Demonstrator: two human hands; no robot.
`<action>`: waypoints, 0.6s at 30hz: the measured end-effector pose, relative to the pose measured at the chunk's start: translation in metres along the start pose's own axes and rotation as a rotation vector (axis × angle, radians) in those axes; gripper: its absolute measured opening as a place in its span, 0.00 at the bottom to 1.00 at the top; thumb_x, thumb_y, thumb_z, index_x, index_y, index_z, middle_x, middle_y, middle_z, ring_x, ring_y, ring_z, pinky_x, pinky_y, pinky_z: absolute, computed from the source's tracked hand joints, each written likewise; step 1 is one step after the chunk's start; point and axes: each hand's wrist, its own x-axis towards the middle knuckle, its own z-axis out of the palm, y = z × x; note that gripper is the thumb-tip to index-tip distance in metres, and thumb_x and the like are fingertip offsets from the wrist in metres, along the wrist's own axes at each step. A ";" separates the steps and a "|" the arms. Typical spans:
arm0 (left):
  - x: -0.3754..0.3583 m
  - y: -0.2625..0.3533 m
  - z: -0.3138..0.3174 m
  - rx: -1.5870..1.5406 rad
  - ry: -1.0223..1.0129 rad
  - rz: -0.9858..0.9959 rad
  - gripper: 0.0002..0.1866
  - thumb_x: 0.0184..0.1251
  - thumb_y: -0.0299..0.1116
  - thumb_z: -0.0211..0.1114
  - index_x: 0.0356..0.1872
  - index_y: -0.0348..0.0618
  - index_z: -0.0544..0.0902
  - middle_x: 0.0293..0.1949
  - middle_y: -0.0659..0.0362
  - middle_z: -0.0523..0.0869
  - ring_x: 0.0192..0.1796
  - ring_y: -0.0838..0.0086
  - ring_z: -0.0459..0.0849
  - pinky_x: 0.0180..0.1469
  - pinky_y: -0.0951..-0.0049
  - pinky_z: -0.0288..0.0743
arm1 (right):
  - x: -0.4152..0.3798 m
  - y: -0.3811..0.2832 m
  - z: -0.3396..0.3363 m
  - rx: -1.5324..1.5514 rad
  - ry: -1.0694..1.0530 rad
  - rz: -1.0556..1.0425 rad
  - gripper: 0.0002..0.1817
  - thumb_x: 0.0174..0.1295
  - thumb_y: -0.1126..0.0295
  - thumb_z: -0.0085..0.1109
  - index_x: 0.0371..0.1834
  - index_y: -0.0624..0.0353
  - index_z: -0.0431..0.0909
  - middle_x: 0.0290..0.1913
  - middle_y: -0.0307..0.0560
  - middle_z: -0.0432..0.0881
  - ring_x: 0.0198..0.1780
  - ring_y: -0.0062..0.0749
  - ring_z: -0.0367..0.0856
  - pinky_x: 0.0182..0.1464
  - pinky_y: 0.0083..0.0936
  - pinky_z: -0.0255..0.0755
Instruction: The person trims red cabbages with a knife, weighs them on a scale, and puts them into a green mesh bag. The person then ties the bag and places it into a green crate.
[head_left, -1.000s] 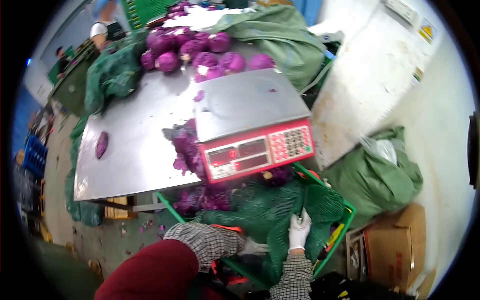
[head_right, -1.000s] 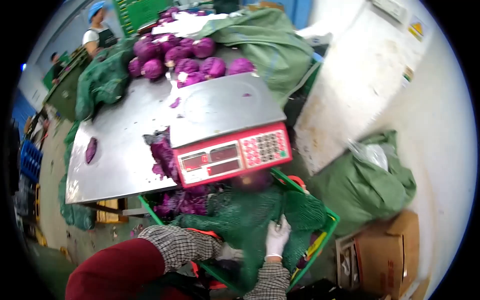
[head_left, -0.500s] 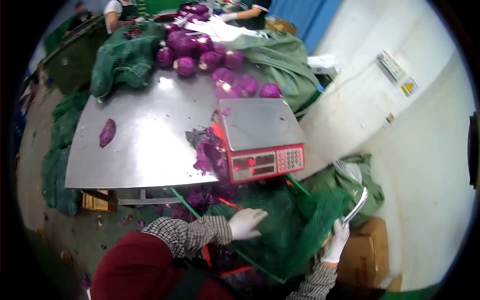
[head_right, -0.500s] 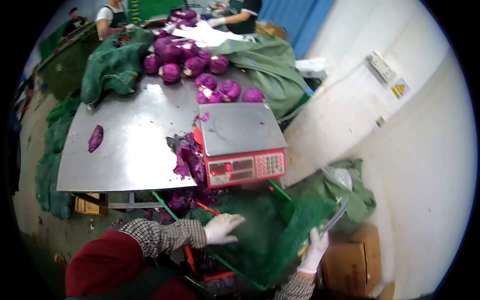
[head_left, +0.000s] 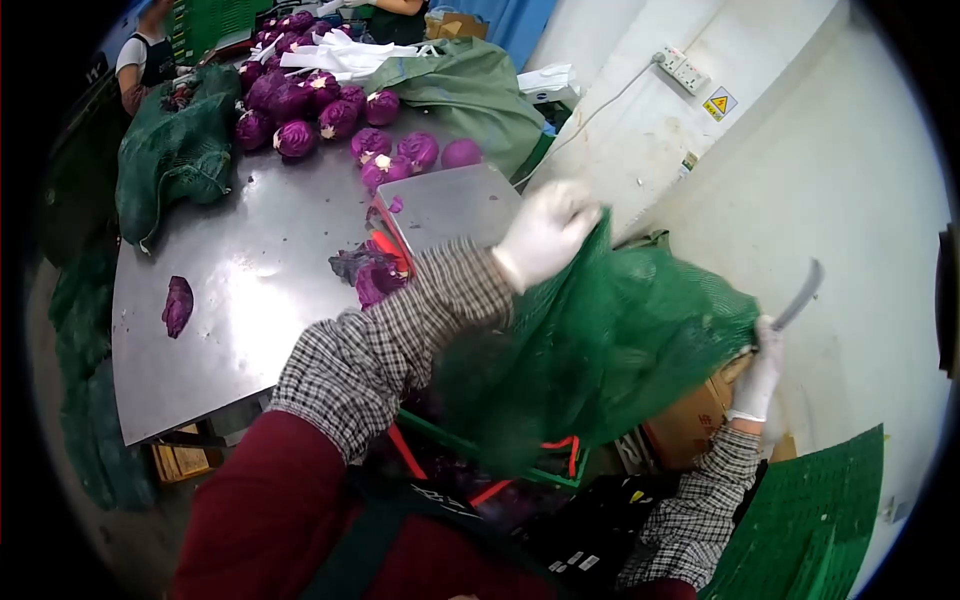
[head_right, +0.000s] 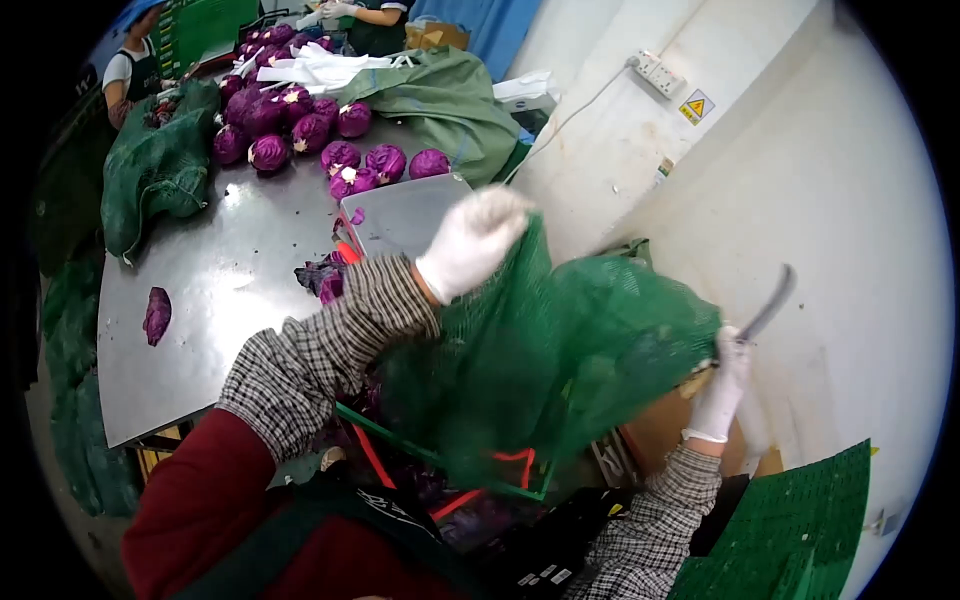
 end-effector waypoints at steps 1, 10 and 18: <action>0.015 0.030 -0.005 0.079 -0.009 0.066 0.07 0.63 0.24 0.61 0.41 0.37 0.83 0.38 0.54 0.84 0.43 0.69 0.83 0.51 0.71 0.75 | -0.003 -0.015 0.007 0.061 0.009 -0.027 0.12 0.69 0.62 0.57 0.43 0.60 0.77 0.32 0.38 0.77 0.29 0.17 0.73 0.30 0.16 0.68; 0.134 0.133 -0.061 0.404 0.101 0.449 0.10 0.69 0.32 0.60 0.37 0.35 0.84 0.26 0.60 0.87 0.34 0.79 0.85 0.40 0.77 0.79 | 0.010 -0.084 0.031 -0.305 -0.025 -0.239 0.16 0.68 0.61 0.58 0.48 0.63 0.77 0.40 0.40 0.79 0.44 0.22 0.76 0.50 0.22 0.70; 0.065 0.161 -0.080 0.014 -0.359 0.021 0.41 0.55 0.40 0.74 0.66 0.34 0.63 0.60 0.46 0.72 0.62 0.64 0.72 0.62 0.66 0.69 | -0.037 -0.108 0.194 0.334 -0.395 -0.253 0.16 0.70 0.65 0.53 0.54 0.65 0.79 0.51 0.45 0.82 0.50 0.26 0.79 0.57 0.23 0.72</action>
